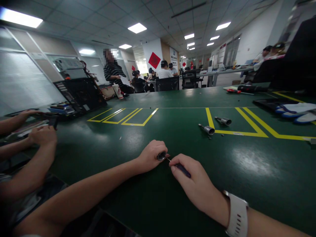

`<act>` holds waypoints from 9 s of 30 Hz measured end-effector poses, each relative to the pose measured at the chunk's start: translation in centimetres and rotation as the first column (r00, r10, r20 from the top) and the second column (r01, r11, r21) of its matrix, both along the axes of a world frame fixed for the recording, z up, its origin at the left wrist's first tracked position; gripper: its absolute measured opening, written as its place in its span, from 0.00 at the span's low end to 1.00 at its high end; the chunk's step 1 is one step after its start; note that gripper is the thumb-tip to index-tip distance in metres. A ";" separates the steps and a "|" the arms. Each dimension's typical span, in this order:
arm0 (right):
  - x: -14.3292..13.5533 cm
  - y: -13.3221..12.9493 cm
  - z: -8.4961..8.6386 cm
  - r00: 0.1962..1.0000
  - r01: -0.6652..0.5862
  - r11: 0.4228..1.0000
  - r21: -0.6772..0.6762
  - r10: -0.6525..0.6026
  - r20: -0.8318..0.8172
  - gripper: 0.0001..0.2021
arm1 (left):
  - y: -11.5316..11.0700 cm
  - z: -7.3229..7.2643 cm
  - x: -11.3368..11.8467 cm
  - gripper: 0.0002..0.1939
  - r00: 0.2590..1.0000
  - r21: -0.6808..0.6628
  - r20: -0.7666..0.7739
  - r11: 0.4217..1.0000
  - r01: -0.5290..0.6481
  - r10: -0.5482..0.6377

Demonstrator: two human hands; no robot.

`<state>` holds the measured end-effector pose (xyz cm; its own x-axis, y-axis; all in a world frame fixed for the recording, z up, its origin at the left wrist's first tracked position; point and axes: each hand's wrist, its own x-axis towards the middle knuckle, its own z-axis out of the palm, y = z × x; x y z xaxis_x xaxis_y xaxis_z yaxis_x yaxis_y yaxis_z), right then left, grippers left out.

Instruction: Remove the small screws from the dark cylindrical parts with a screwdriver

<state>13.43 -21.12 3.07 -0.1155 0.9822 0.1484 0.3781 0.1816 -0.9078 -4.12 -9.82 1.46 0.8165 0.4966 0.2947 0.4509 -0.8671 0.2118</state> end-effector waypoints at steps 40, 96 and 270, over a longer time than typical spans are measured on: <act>0.2 1.0 -0.1 0.992 -0.002 0.992 -0.124 -0.013 -0.122 0.10 | 0.7 0.0 -0.1 0.04 0.992 -0.021 0.052 0.993 -0.112 0.113; 0.9 1.6 -0.9 0.845 -0.098 0.952 -0.289 -0.074 -0.529 0.10 | 1.5 0.5 -0.5 0.07 0.990 -0.162 0.054 0.977 0.141 -0.134; 2.5 8.1 -1.1 0.840 0.068 0.961 -0.268 -0.200 -0.504 0.03 | 5.2 1.0 1.1 0.03 1.000 -0.310 -0.002 0.950 0.029 -0.031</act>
